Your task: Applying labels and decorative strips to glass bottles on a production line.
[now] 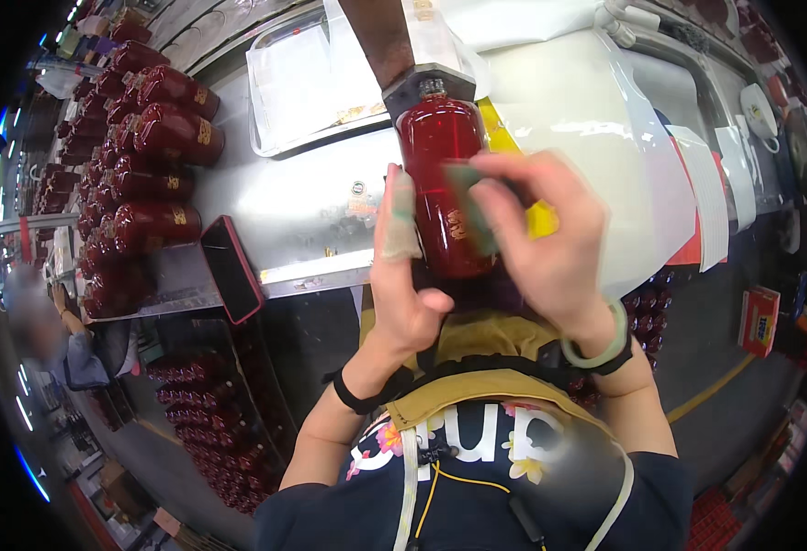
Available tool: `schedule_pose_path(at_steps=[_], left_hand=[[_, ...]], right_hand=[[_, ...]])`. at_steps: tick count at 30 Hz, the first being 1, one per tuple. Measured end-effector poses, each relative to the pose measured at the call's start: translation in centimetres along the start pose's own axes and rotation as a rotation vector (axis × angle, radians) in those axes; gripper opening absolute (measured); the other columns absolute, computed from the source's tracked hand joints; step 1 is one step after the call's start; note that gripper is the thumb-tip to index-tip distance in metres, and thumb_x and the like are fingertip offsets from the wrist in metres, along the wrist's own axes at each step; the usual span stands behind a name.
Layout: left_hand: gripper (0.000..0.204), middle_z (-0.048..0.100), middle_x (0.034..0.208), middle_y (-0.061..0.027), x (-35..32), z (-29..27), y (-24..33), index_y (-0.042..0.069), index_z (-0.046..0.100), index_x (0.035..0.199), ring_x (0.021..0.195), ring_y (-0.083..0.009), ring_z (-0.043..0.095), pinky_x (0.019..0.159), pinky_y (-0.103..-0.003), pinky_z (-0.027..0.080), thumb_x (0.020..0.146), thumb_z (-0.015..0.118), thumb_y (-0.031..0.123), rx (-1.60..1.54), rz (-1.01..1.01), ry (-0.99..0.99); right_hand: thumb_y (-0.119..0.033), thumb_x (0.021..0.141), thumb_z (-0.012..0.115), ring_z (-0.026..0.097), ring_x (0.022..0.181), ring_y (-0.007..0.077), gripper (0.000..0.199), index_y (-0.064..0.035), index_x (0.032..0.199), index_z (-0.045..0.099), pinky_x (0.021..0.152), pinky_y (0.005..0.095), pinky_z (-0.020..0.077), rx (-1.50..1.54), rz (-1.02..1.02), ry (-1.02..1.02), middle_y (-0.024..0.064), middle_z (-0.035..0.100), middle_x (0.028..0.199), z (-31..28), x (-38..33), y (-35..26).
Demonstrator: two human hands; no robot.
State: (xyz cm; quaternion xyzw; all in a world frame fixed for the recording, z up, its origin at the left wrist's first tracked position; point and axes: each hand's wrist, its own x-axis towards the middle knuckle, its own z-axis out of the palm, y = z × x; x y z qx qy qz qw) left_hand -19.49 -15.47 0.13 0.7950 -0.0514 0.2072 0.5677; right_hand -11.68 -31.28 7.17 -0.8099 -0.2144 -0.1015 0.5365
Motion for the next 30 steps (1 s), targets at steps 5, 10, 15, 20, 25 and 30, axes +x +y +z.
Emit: schedule_pose_path(at_steps=[5,10,15,20,25,30], left_hand=[[0.086,0.038,0.158,-0.0309,-0.6,0.3,0.4,0.014,0.065,0.141,0.139,-0.0463,0.045,0.109,-0.051,0.043,0.061,0.097,0.023,0.556,0.234,-0.096],[0.09,0.05,0.15,-0.0254,0.3,0.2,0.3,0.004,0.056,0.146,0.13,-0.0431,0.053,0.107,-0.048,0.045,0.064,0.092,0.016,0.495,0.182,0.013],[0.103,0.055,0.143,-0.0257,-0.1,-0.4,0.0,-0.007,0.043,0.15,0.128,-0.0406,0.055,0.108,-0.047,0.043,0.067,0.095,0.024,0.418,0.132,0.031],[0.111,0.054,0.147,-0.0251,-0.8,-0.7,-1.1,-0.009,0.033,0.155,0.127,-0.0364,0.062,0.104,-0.041,0.052,0.069,0.096,0.019,0.274,-0.026,-0.076],[0.118,0.056,0.144,-0.0228,-1.6,0.1,-0.6,-0.007,0.023,0.16,0.132,-0.0311,0.057,0.112,-0.039,0.043,0.068,0.095,0.015,0.248,-0.038,0.039],[0.119,0.053,0.147,-0.0241,-1.1,-0.5,-0.8,-0.008,0.023,0.159,0.133,-0.0317,0.057,0.112,-0.04,0.043,0.068,0.095,0.015,0.296,-0.01,-0.042]], right_hand=[[0.007,0.09,0.068,0.069,0.088,0.0251,0.025,0.0001,0.114,0.071,0.079,0.0328,0.0543,-0.059,-0.08,0.135,0.0132,0.07,0.099,-3.1,1.5,1.5],[-0.008,0.078,0.076,0.066,0.087,0.0147,0.025,-0.0127,0.102,0.078,0.076,0.0313,0.0486,-0.36,-0.644,-0.206,-0.0015,0.074,0.102,-3.2,-1.7,3.4],[-0.009,0.077,0.074,0.059,0.078,0.0182,0.025,-0.0119,0.103,0.074,0.077,0.0327,0.0462,-0.243,-0.577,-0.246,-0.0012,0.073,0.097,-0.5,0.1,1.9],[-0.014,0.077,0.071,0.058,0.081,0.0155,0.017,-0.0148,0.094,0.07,0.077,0.0332,0.0469,-0.327,-0.866,-0.176,-0.0054,0.069,0.098,-1.4,1.8,4.6],[-0.008,0.078,0.073,0.059,0.077,0.0174,0.026,-0.0161,0.103,0.073,0.077,0.0342,0.0483,-0.117,-0.74,-0.324,-0.0043,0.07,0.098,0.1,2.0,3.5],[-0.011,0.079,0.077,0.059,0.08,0.0182,0.022,-0.0162,0.101,0.074,0.084,0.0345,0.043,-0.304,-0.787,-0.042,-0.0039,0.072,0.095,-0.7,6.2,6.4]])
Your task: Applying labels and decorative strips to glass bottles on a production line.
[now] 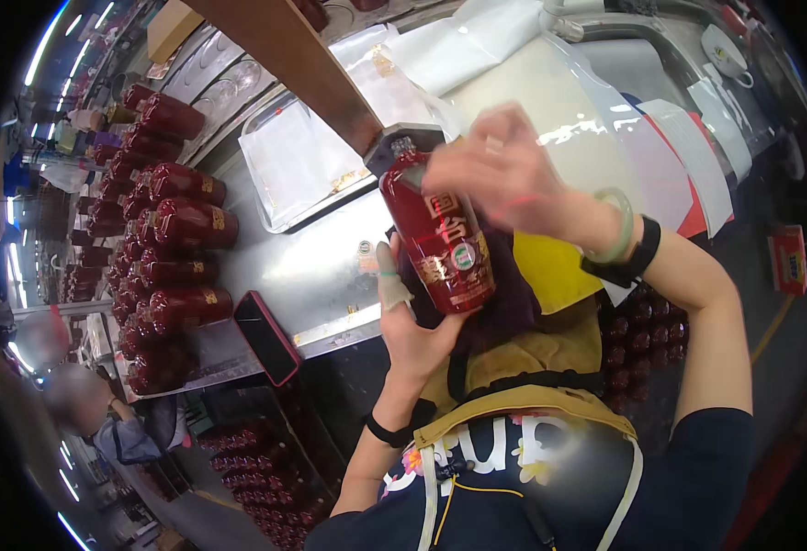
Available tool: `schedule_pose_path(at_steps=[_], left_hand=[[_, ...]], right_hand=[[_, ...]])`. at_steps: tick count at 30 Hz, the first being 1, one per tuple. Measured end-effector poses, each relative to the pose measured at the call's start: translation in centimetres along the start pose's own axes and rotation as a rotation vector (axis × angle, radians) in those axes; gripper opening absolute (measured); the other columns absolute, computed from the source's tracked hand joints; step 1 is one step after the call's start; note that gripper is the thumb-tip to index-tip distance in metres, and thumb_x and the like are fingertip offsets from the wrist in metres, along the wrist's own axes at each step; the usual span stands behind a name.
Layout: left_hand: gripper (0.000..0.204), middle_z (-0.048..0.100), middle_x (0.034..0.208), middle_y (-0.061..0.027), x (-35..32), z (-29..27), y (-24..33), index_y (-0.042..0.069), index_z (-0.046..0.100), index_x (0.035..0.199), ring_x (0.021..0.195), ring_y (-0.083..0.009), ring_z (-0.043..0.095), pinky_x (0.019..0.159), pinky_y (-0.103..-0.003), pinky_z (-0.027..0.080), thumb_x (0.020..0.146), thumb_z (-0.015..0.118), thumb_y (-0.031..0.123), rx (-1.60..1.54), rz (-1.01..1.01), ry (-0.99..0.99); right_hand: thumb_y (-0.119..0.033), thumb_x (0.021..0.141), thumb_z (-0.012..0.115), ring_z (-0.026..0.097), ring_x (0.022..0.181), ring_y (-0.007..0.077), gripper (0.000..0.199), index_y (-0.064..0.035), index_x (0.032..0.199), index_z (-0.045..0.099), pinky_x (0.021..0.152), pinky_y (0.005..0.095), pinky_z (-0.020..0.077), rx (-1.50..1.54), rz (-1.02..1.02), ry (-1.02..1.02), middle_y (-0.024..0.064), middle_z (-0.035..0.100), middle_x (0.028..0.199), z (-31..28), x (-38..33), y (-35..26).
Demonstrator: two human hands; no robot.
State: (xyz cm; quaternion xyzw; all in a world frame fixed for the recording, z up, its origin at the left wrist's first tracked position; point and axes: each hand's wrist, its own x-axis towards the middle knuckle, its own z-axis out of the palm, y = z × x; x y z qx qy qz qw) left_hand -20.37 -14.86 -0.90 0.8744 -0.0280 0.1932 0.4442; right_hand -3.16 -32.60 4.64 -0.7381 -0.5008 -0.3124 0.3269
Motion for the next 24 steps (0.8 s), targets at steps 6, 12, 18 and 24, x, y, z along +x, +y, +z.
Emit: schedule_pose_path(at_steps=[6,12,18,24], left_hand=[[0.116,0.059,0.14,-0.0259,0.2,0.0,-0.6,-0.007,0.024,0.159,0.125,-0.0303,0.063,0.107,-0.04,0.048,0.069,0.094,0.016,0.077,0.089,0.045],[0.114,0.06,0.14,-0.0259,0.5,-0.1,-0.2,-0.015,0.025,0.155,0.124,-0.0288,0.064,0.107,-0.038,0.048,0.069,0.094,0.017,0.017,0.063,0.042],[0.114,0.054,0.144,-0.0258,0.4,-0.3,0.7,-0.011,0.028,0.155,0.13,-0.0309,0.058,0.112,-0.041,0.044,0.067,0.094,0.018,-0.145,-0.099,-0.052],[0.119,0.052,0.147,-0.0245,0.4,0.7,-0.1,-0.007,0.024,0.159,0.132,-0.032,0.057,0.113,-0.043,0.043,0.066,0.094,0.016,-0.208,-0.069,0.032]], right_hand=[[-0.018,0.082,0.068,0.056,0.081,0.0207,0.013,-0.018,0.095,0.066,0.083,0.0385,0.0494,0.243,-0.135,-0.155,-0.0018,0.063,0.092,1.0,-0.1,-3.3],[-0.017,0.082,0.07,0.058,0.086,0.0181,0.013,-0.0187,0.096,0.07,0.083,0.0378,0.0469,-0.05,-0.138,-0.095,-0.0045,0.066,0.096,0.9,-0.6,-0.8],[-0.018,0.082,0.069,0.056,0.083,0.02,0.009,-0.0183,0.091,0.068,0.082,0.0372,0.0458,0.158,0.04,-0.137,-0.0046,0.063,0.091,-0.9,-0.1,-3.9],[-0.019,0.085,0.064,0.053,0.082,0.0156,0.005,-0.0187,0.09,0.063,0.081,0.033,0.0487,0.312,-0.251,-0.261,-0.0075,0.059,0.092,-1.7,-3.2,-6.3]])
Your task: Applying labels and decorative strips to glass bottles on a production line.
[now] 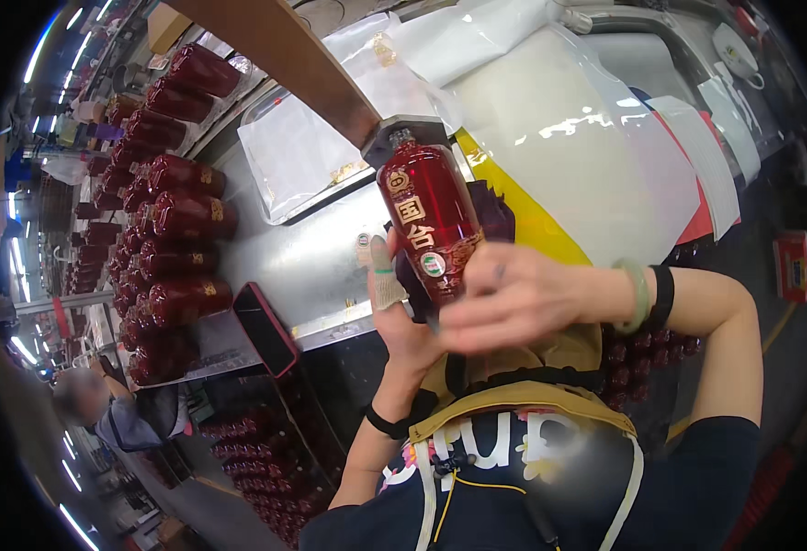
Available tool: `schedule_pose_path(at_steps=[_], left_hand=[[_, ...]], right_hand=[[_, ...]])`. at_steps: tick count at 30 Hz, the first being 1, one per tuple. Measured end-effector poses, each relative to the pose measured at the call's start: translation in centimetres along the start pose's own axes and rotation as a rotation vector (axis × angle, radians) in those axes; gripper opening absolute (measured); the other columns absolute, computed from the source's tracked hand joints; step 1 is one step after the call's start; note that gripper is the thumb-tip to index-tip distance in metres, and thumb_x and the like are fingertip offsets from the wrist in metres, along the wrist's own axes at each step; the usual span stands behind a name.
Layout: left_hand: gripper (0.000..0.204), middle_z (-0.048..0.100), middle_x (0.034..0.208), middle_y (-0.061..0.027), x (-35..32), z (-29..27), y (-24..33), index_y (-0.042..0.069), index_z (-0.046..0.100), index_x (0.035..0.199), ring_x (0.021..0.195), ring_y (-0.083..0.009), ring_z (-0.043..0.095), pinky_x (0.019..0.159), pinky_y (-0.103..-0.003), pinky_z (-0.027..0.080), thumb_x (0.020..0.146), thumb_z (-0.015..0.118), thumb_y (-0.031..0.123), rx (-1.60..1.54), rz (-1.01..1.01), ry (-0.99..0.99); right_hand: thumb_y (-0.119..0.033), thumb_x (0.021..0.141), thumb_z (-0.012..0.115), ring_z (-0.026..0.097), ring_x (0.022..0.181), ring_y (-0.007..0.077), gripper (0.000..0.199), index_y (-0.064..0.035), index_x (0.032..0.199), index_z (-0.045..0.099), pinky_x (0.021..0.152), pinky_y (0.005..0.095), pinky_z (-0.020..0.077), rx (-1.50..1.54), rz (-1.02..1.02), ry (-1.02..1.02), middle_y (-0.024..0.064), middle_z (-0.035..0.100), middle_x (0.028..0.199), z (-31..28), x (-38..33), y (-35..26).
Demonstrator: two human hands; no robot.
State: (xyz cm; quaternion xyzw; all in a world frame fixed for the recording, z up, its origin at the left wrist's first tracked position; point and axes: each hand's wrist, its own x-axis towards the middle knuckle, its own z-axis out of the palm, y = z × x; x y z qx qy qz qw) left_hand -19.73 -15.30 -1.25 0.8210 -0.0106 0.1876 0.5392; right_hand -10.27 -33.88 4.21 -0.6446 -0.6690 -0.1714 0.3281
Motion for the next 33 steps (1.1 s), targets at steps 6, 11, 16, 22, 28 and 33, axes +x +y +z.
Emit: schedule_pose_path(at_steps=[6,11,16,22,28,33], left_hand=[[0.114,0.056,0.143,-0.0255,-0.5,-0.5,-0.3,-0.013,0.025,0.157,0.131,-0.0311,0.057,0.111,-0.039,0.044,0.07,0.094,0.017,0.091,0.036,-0.018],[0.085,0.05,0.151,-0.0248,0.0,-0.1,0.4,-0.006,0.047,0.15,0.138,-0.0379,0.053,0.113,-0.043,0.043,0.075,0.085,0.007,0.272,0.15,0.021],[0.081,0.039,0.157,-0.0279,-0.3,-0.8,2.0,0.007,0.056,0.147,0.141,-0.0463,0.046,0.114,-0.048,0.041,0.071,0.084,0.003,0.479,0.206,-0.099],[0.082,0.04,0.156,-0.0276,0.6,0.1,3.5,0.013,0.062,0.143,0.138,-0.0458,0.048,0.112,-0.046,0.043,0.066,0.088,0.004,0.513,0.141,-0.097],[0.091,0.049,0.151,-0.0272,-0.2,-0.6,0.6,-0.007,0.041,0.152,0.139,-0.0392,0.051,0.114,-0.043,0.042,0.074,0.085,0.006,0.218,0.063,-0.067],[0.089,0.037,0.159,-0.0283,-0.1,-0.4,1.7,-0.005,0.045,0.15,0.144,-0.0448,0.043,0.116,-0.047,0.038,0.072,0.086,0.006,0.464,0.212,-0.108]], right_hand=[[-0.012,0.079,0.073,0.06,0.08,0.0201,0.017,-0.016,0.096,0.072,0.082,0.0329,0.0456,-0.255,0.362,0.293,-0.0031,0.072,0.096,-0.6,0.8,4.0],[-0.009,0.08,0.075,0.063,0.078,0.0154,0.019,-0.0125,0.099,0.075,0.072,0.0304,0.0475,0.011,0.25,0.14,-0.0029,0.072,0.095,-1.9,0.3,-0.3],[-0.002,0.08,0.081,0.065,0.082,0.027,0.025,-0.0068,0.102,0.071,0.078,0.0382,0.0502,-0.025,0.672,0.556,0.0059,0.072,0.095,-4.0,0.8,2.6],[-0.007,0.077,0.077,0.064,0.085,0.0209,0.025,-0.0119,0.101,0.072,0.079,0.0358,0.0508,-0.216,0.503,0.313,0.0033,0.072,0.096,-1.3,-1.0,2.4],[-0.01,0.08,0.073,0.061,0.082,0.0185,0.018,-0.015,0.097,0.071,0.079,0.0333,0.0471,-0.007,0.318,0.243,-0.0011,0.073,0.095,0.4,-0.4,-0.1],[-0.009,0.081,0.075,0.061,0.079,0.0194,0.016,-0.0122,0.096,0.071,0.081,0.0342,0.0441,-0.116,0.405,0.287,-0.0023,0.074,0.096,-0.2,-1.7,1.6]])
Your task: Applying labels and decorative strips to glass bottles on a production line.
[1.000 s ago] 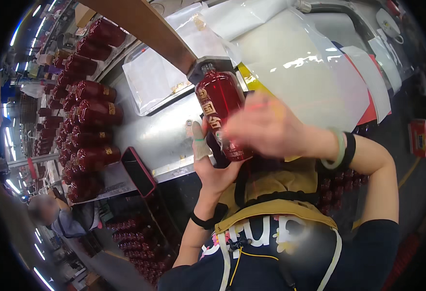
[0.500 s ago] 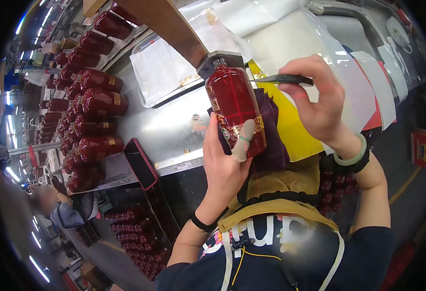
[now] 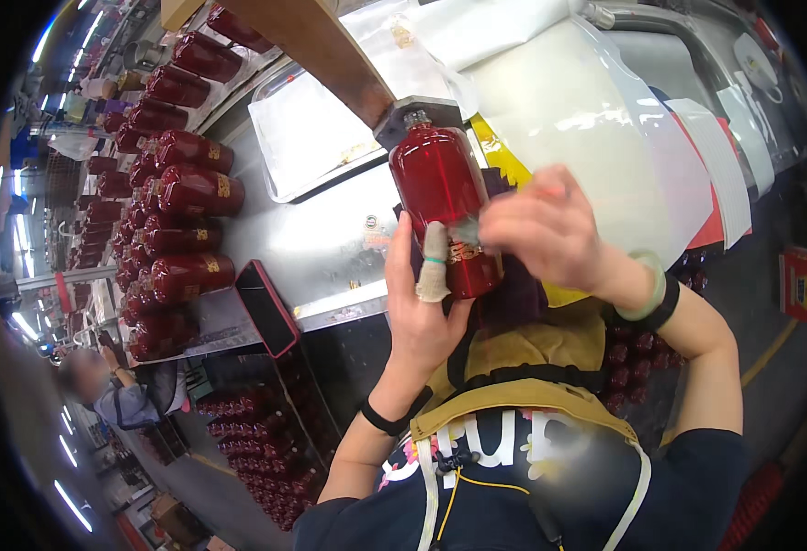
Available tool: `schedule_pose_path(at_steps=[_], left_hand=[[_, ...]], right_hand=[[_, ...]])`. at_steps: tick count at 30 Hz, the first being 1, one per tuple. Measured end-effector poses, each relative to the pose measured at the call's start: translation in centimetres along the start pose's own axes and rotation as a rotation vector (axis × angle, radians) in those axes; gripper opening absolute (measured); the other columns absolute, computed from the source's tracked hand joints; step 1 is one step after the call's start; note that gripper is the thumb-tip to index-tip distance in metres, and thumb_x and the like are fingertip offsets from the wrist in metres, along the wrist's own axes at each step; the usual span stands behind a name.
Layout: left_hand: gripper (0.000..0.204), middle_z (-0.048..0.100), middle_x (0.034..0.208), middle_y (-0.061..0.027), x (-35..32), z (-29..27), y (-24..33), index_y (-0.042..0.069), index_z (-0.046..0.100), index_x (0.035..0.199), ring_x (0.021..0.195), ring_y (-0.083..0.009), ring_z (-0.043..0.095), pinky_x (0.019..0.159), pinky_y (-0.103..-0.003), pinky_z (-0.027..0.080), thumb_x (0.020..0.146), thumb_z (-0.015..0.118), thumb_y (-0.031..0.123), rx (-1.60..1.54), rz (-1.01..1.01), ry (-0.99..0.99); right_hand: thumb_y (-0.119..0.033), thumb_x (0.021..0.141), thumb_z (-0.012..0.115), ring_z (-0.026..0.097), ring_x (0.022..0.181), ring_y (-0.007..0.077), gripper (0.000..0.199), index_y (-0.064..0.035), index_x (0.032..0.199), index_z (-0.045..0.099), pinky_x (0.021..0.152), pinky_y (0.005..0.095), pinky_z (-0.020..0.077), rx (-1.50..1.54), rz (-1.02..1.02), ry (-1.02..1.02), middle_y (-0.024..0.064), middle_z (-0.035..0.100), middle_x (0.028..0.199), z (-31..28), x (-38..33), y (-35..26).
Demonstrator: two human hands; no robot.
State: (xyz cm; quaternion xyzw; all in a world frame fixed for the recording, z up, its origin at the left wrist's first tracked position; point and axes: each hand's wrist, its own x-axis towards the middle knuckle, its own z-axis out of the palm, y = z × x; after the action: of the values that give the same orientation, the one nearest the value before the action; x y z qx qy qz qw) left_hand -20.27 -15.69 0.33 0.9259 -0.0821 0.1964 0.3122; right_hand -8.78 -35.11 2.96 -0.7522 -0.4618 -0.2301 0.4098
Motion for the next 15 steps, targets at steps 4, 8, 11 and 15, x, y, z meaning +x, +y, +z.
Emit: schedule_pose_path(at_steps=[4,8,11,15], left_hand=[[0.082,0.03,0.158,-0.0336,0.9,-0.8,2.0,0.009,0.054,0.148,0.141,-0.0519,0.041,0.114,-0.053,0.039,0.074,0.087,0.009,0.141,0.019,-0.095],[0.073,0.028,0.157,-0.0357,1.1,1.3,3.1,0.023,0.064,0.14,0.14,-0.055,0.039,0.112,-0.055,0.041,0.073,0.088,0.008,0.391,0.011,-0.027],[0.074,0.028,0.158,-0.0353,1.2,1.0,3.5,0.024,0.065,0.139,0.14,-0.0536,0.04,0.11,-0.052,0.044,0.071,0.087,0.004,0.323,-0.027,-0.023],[0.095,0.039,0.158,-0.0273,-0.4,0.5,0.1,0.003,0.045,0.153,0.142,-0.0414,0.047,0.115,-0.045,0.041,0.067,0.086,0.0,-0.142,-0.106,0.113]], right_hand=[[0.001,0.079,0.077,0.062,0.082,0.022,0.024,-0.0088,0.1,0.07,0.08,0.0342,0.0473,-0.023,0.209,0.233,0.0025,0.073,0.096,-1.6,1.0,1.0],[0.005,0.077,0.079,0.062,0.085,0.0262,0.027,-0.0055,0.1,0.068,0.078,0.0365,0.0483,-0.036,0.325,0.314,0.0052,0.071,0.096,-2.1,2.6,1.1],[0.002,0.075,0.079,0.062,0.086,0.0249,0.028,-0.0086,0.098,0.069,0.083,0.0368,0.0453,0.01,0.273,0.196,0.0033,0.072,0.095,-0.8,1.4,0.7],[-0.01,0.08,0.076,0.063,0.084,0.0165,0.018,-0.0155,0.097,0.073,0.084,0.0345,0.0456,0.002,-0.092,-0.024,-0.0023,0.073,0.101,0.2,-3.0,-0.6]])
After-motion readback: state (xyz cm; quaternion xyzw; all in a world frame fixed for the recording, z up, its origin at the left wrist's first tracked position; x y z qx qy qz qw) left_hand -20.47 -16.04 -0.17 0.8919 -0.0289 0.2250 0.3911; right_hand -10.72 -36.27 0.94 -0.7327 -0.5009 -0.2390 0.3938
